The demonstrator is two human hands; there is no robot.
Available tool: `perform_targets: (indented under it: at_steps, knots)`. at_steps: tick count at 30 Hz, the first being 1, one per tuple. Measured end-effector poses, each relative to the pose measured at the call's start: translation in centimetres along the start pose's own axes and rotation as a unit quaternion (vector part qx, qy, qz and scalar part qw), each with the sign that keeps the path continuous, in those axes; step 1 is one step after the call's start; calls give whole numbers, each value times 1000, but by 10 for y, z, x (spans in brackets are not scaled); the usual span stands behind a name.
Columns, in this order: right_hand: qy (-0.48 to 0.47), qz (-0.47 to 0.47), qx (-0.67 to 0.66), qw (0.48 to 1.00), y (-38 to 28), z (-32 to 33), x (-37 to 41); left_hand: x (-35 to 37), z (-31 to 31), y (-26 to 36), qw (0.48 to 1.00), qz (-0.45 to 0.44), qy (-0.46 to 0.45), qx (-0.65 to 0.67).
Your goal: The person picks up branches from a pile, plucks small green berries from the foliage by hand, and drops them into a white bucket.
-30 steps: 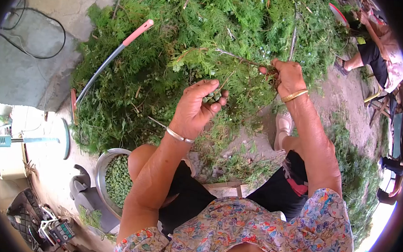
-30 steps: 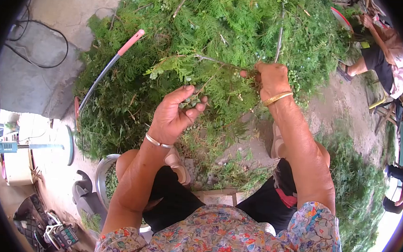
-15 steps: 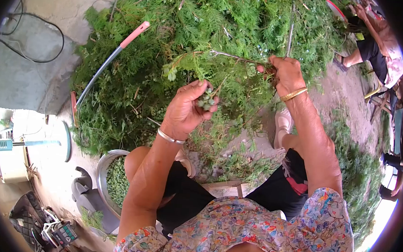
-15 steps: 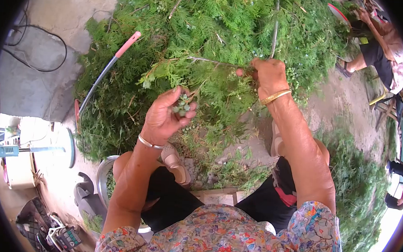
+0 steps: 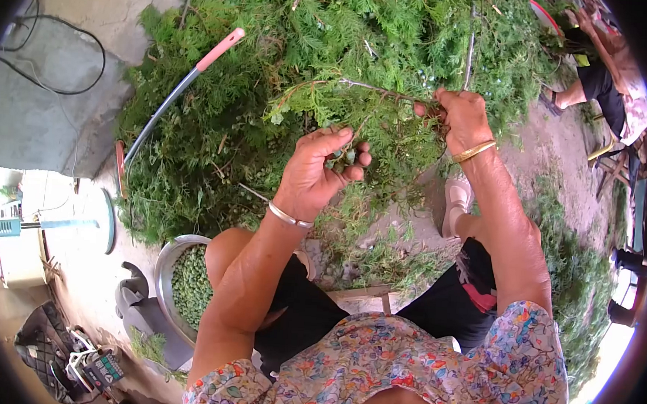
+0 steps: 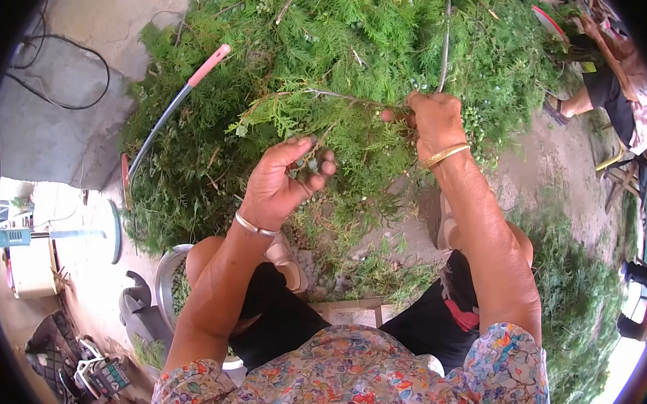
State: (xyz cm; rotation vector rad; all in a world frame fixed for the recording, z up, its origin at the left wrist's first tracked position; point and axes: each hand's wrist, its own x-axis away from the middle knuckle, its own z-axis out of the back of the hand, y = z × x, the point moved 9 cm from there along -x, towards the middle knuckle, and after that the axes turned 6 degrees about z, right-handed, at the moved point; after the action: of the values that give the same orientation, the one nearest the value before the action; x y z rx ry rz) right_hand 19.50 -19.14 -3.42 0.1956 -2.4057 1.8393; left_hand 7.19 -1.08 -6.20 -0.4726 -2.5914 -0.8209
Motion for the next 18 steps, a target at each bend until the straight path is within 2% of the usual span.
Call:
perform_targets:
  at_steps: [4,7,8,10,11,12,14,15,18]
  knots:
    - [-3,-29,13,1000,-4,-2,5,4,-2,6,999,-3,-36,15]
    - [26,-34,6,999,-3,5,2,7,16,25,995,-69,48,-63]
    - [15,-33,7,999,-2,8,-2,8,18,28,995,-67,48,-62]
    - [3,-33,8,999,0,7,-3,17,24,49,977,-155,93,-115]
    - [5,-41,2,999,1,5,-1,22,34,53,965,-191,149,-97]
    - [6,-49,-5,999,2,4,2,21,37,52,965,-191,151,-97]
    - [-9,-39,-4,999,7,2,3,24,55,62,931,-238,241,-137]
    - [-22,-28,-2,999,8,-1,3,19,53,62,951,-220,182,-115]
    - [-24,-56,-1,998,5,-7,12,16,68,65,946,-252,189,-75]
